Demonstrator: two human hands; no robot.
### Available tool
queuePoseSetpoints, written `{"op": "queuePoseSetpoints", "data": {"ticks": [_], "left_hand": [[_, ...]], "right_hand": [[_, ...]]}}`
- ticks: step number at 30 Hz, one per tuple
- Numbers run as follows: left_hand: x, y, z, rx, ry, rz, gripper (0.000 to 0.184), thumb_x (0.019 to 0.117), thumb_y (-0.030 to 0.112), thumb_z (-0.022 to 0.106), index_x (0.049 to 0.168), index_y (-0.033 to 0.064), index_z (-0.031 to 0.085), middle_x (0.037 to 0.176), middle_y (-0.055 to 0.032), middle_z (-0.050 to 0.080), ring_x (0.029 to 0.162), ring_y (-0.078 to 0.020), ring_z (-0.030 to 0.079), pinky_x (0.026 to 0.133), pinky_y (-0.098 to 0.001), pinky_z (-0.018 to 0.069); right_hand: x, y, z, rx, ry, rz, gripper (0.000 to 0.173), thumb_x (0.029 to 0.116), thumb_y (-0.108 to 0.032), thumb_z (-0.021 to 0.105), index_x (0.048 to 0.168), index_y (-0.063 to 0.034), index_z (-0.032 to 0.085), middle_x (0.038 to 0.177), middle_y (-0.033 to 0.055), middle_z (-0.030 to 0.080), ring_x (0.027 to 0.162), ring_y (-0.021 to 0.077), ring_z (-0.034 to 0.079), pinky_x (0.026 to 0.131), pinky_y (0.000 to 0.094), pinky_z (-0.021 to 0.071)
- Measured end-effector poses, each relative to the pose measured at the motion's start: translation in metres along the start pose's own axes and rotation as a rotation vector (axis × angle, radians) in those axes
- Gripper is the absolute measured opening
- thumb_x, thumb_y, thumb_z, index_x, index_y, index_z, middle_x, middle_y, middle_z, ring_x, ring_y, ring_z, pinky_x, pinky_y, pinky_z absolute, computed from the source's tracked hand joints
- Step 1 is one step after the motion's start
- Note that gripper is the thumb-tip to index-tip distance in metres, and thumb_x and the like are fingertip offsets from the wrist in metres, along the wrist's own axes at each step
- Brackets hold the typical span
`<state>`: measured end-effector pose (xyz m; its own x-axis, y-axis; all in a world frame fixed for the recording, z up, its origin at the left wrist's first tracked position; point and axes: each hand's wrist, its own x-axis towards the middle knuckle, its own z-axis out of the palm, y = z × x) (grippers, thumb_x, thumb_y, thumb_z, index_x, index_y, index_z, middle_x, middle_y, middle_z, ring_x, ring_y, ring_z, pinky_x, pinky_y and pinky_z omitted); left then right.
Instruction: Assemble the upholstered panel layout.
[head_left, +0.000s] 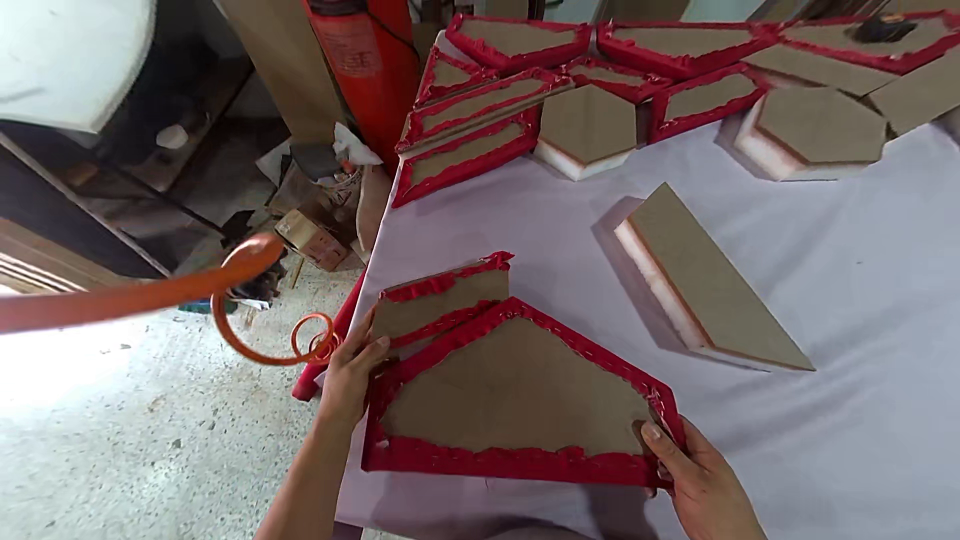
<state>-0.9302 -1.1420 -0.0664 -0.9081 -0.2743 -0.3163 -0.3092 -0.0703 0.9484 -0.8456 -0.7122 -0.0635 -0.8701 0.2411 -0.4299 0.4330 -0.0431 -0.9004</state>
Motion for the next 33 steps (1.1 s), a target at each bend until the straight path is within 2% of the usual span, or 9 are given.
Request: {"op": "queuePoseSetpoints", "data": {"ticks": [7, 9, 11, 13, 17, 22, 27, 30, 33], "left_hand": [[0.090, 0.015, 0.031, 0.019, 0.124, 0.068, 0.035, 0.1025, 0.013, 0.057, 0.135, 0.0019, 0.061, 0.124, -0.0118, 0.069, 0.110, -0.0163, 0.066, 0.097, -0.0372, 0.0529], [0.112, 0.010, 0.038, -0.033, 0.097, 0.070, 0.030, 0.1020, 0.013, 0.057, 0.128, 0.0011, 0.065, 0.116, -0.0105, 0.072, 0.102, -0.0150, 0.068, 0.092, -0.0358, 0.0549], [0.123, 0.009, 0.045, -0.049, 0.083, 0.044, 0.030, 0.1027, 0.015, 0.058, 0.130, 0.0028, 0.065, 0.116, -0.0111, 0.072, 0.103, -0.0182, 0.069, 0.091, -0.0395, 0.0563], [0.125, 0.013, 0.048, 0.053, 0.057, 0.047, 0.036, 0.1025, 0.019, 0.059, 0.136, 0.0066, 0.062, 0.124, -0.0104, 0.070, 0.111, -0.0197, 0.067, 0.096, -0.0429, 0.0550], [0.124, 0.016, 0.047, 0.263, 0.015, 0.057, 0.037, 0.1045, 0.024, 0.058, 0.139, 0.0120, 0.063, 0.125, -0.0062, 0.071, 0.112, -0.0169, 0.068, 0.097, -0.0427, 0.0560], [0.122, 0.003, 0.041, 0.196, 0.035, 0.151, 0.035, 0.1006, 0.017, 0.055, 0.131, 0.0052, 0.067, 0.119, -0.0048, 0.073, 0.107, -0.0127, 0.070, 0.093, -0.0335, 0.0586], [0.125, 0.004, 0.046, 0.212, 0.061, 0.166, 0.036, 0.0995, 0.017, 0.050, 0.127, 0.0014, 0.067, 0.110, -0.0015, 0.075, 0.096, -0.0060, 0.072, 0.085, -0.0246, 0.0597], [0.126, 0.002, 0.045, 0.223, 0.042, 0.203, 0.036, 0.1004, 0.017, 0.049, 0.128, 0.0005, 0.066, 0.112, -0.0001, 0.075, 0.099, -0.0041, 0.071, 0.087, -0.0221, 0.0590], [0.130, -0.001, 0.040, 0.224, -0.031, 0.256, 0.036, 0.1006, 0.019, 0.050, 0.127, 0.0018, 0.067, 0.113, 0.0002, 0.075, 0.100, -0.0054, 0.071, 0.088, -0.0224, 0.0590]], "right_hand": [[0.076, -0.028, 0.032, 0.030, 0.024, 0.026, 0.032, 0.1004, -0.025, 0.062, 0.123, -0.0035, 0.061, 0.089, 0.0110, 0.069, 0.067, 0.0194, 0.068, 0.054, 0.0344, 0.0593], [0.094, -0.034, 0.035, 0.022, 0.032, 0.036, 0.030, 0.1016, -0.023, 0.062, 0.124, -0.0031, 0.060, 0.088, 0.0116, 0.068, 0.067, 0.0195, 0.067, 0.054, 0.0348, 0.0589], [0.109, -0.037, 0.036, 0.003, 0.026, 0.035, 0.030, 0.1016, -0.023, 0.062, 0.125, -0.0032, 0.059, 0.088, 0.0125, 0.067, 0.067, 0.0203, 0.067, 0.054, 0.0357, 0.0591], [0.121, -0.037, 0.035, -0.020, 0.005, 0.008, 0.031, 0.1006, -0.024, 0.063, 0.124, -0.0029, 0.060, 0.087, 0.0120, 0.068, 0.065, 0.0204, 0.067, 0.052, 0.0358, 0.0594], [0.130, -0.024, 0.032, -0.009, 0.004, -0.022, 0.035, 0.0967, -0.029, 0.066, 0.122, -0.0052, 0.062, 0.088, 0.0105, 0.069, 0.067, 0.0206, 0.069, 0.053, 0.0359, 0.0602], [0.127, -0.019, 0.033, -0.052, 0.052, -0.043, 0.042, 0.0912, -0.039, 0.071, 0.123, -0.0129, 0.066, 0.098, 0.0060, 0.073, 0.084, 0.0173, 0.072, 0.069, 0.0320, 0.0616], [0.129, -0.019, 0.031, -0.080, 0.076, -0.036, 0.048, 0.0878, -0.046, 0.075, 0.123, -0.0134, 0.067, 0.100, 0.0042, 0.073, 0.089, 0.0151, 0.073, 0.076, 0.0309, 0.0627], [0.128, -0.022, 0.030, -0.085, 0.073, -0.028, 0.046, 0.0888, -0.043, 0.076, 0.123, -0.0125, 0.066, 0.102, 0.0015, 0.074, 0.092, 0.0130, 0.072, 0.080, 0.0301, 0.0623], [0.126, -0.032, 0.030, -0.089, 0.050, 0.016, 0.039, 0.0936, -0.030, 0.072, 0.126, -0.0107, 0.061, 0.105, -0.0024, 0.073, 0.094, 0.0103, 0.072, 0.083, 0.0302, 0.0620]]}}
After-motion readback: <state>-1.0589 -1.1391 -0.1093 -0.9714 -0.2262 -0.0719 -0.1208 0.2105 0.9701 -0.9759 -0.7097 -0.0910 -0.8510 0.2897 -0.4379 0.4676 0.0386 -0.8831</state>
